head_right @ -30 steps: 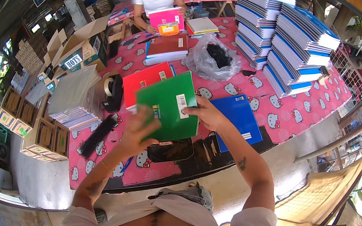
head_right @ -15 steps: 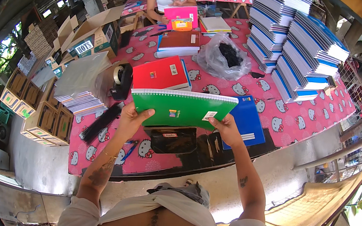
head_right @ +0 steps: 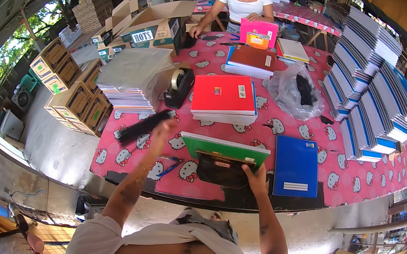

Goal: The person picks up notebooks of various colors, aligns them with black binding strips, and secures them using a tape dispenser.

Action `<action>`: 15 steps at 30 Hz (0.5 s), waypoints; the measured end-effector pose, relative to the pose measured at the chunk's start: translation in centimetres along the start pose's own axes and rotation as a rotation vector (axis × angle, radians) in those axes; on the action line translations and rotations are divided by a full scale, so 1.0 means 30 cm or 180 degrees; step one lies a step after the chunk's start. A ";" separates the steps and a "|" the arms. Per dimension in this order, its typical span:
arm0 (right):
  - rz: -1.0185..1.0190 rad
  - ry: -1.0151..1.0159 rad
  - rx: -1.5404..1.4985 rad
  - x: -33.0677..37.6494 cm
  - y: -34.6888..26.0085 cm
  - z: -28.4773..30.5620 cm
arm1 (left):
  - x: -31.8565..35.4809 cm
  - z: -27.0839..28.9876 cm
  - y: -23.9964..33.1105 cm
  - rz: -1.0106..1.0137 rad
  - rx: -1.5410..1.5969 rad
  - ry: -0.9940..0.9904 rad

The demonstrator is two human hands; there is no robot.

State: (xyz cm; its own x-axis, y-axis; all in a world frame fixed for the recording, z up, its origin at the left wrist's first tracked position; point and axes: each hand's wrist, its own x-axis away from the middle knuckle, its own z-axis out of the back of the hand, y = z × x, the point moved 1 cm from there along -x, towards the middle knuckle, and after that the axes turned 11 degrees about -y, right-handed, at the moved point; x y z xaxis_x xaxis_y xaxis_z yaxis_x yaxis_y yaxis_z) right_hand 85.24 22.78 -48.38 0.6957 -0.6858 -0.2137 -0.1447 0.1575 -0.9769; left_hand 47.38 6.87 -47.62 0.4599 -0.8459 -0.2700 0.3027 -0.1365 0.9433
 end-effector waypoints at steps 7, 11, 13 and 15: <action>0.0786 0.1048 0.0162 -0.039 -0.325 -0.050 | 0.038 0.268 -0.087 -0.0352 -0.4375 0.0191; 0.1731 -0.0504 0.3637 -0.108 -0.610 -0.320 | 0.007 0.118 0.161 -0.0649 -0.3878 0.0360; 0.1879 -0.0400 0.3506 -0.196 -0.582 -0.437 | 0.013 0.031 0.334 -0.0821 -0.3925 0.0332; 0.1653 -0.0560 0.3336 -0.270 -0.476 -0.463 | 0.066 -0.004 0.413 -0.0657 -0.2508 0.0078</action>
State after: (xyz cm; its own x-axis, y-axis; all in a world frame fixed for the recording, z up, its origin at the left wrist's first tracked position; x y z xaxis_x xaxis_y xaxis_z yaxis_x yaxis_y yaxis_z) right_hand 71.90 16.21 -32.86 0.8229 -0.2733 -0.4982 0.1520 0.9507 -0.2705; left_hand 52.14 3.58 -36.48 0.3461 -0.8306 -0.4362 0.8775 0.1221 0.4637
